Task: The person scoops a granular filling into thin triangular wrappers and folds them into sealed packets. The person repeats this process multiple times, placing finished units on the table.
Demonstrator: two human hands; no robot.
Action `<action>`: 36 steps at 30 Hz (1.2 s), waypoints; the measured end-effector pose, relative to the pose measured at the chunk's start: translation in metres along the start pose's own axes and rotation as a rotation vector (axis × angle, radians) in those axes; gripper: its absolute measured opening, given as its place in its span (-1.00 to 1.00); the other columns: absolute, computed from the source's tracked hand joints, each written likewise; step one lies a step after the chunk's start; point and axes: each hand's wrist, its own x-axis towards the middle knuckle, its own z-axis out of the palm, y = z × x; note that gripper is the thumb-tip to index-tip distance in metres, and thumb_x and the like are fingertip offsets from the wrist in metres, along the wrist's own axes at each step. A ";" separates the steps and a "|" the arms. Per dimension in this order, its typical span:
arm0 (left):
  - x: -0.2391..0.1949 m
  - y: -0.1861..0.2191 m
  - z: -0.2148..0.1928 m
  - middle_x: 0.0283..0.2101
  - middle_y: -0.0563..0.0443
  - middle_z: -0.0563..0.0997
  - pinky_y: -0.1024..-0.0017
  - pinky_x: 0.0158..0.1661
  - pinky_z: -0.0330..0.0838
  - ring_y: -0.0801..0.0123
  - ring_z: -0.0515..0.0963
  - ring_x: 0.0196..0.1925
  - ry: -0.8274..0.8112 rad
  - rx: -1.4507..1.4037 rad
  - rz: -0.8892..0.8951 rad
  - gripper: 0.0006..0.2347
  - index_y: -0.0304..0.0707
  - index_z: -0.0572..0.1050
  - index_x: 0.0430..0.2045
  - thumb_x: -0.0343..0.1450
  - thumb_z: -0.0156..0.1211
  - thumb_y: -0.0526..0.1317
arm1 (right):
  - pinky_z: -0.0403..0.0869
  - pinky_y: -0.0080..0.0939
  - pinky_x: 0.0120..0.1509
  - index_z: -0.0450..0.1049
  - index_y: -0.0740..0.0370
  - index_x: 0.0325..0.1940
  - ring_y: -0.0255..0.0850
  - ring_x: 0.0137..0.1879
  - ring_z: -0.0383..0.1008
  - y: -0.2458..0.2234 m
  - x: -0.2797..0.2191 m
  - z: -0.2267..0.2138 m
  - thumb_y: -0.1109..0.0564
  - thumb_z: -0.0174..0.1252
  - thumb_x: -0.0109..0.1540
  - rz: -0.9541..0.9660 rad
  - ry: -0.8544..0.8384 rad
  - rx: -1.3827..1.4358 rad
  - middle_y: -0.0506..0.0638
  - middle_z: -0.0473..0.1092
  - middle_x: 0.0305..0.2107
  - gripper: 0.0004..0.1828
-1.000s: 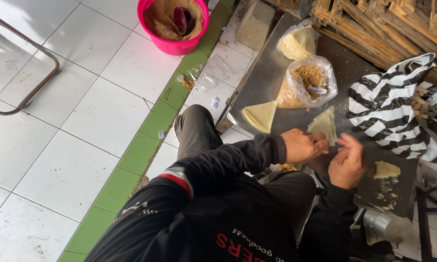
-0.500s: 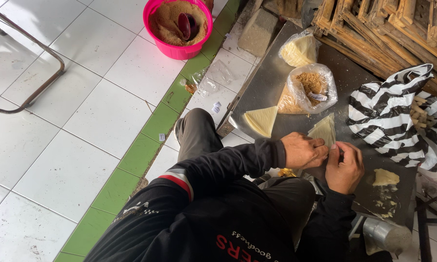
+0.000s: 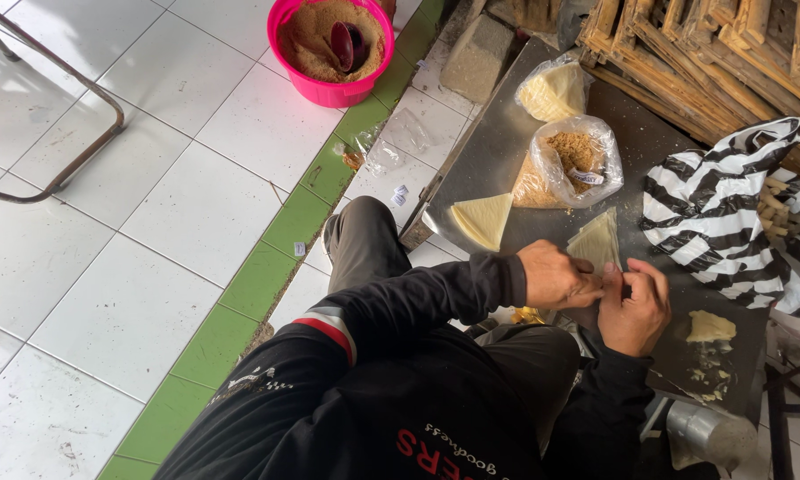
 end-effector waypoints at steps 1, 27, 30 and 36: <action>0.001 0.000 0.001 -0.42 0.10 0.65 0.32 -0.54 0.49 0.30 0.64 -0.55 0.000 0.000 0.007 -0.75 -0.12 0.61 -0.27 0.53 0.07 0.00 | 0.48 0.00 0.08 0.44 0.29 -0.35 0.00 0.05 0.54 0.001 -0.001 0.000 0.07 0.35 0.43 -0.001 -0.002 -0.004 0.04 0.53 -0.08 -0.65; 0.006 -0.001 0.012 -0.16 -0.06 0.61 0.30 -0.22 0.61 0.19 0.70 -0.20 0.105 0.008 -0.013 -0.72 -0.39 0.53 -0.05 0.43 0.17 -0.20 | 0.48 -0.02 0.00 0.46 0.31 -0.33 -0.04 -0.09 0.54 -0.001 0.001 0.001 0.12 0.32 0.44 -0.017 -0.021 -0.032 0.04 0.54 -0.11 -0.68; 0.006 0.001 0.009 -0.20 0.01 0.61 0.31 -0.19 0.60 0.23 0.69 -0.18 0.128 0.029 -0.014 -0.78 -0.31 0.56 -0.15 0.39 0.19 -0.22 | 0.49 -0.01 -0.02 0.46 0.29 -0.26 0.02 -0.03 0.55 -0.004 0.003 0.001 0.12 0.30 0.44 -0.007 -0.013 -0.022 0.08 0.54 -0.06 -0.74; 0.005 0.004 -0.006 -0.28 0.05 0.59 0.29 -0.20 0.54 0.21 0.67 -0.22 0.142 0.024 0.096 -0.89 -0.16 0.54 -0.38 0.33 0.26 -0.19 | 0.50 0.06 0.17 0.47 0.33 -0.06 0.15 0.10 0.53 -0.004 0.008 0.002 0.22 0.19 0.50 -0.049 0.054 0.007 0.15 0.51 -0.02 -0.89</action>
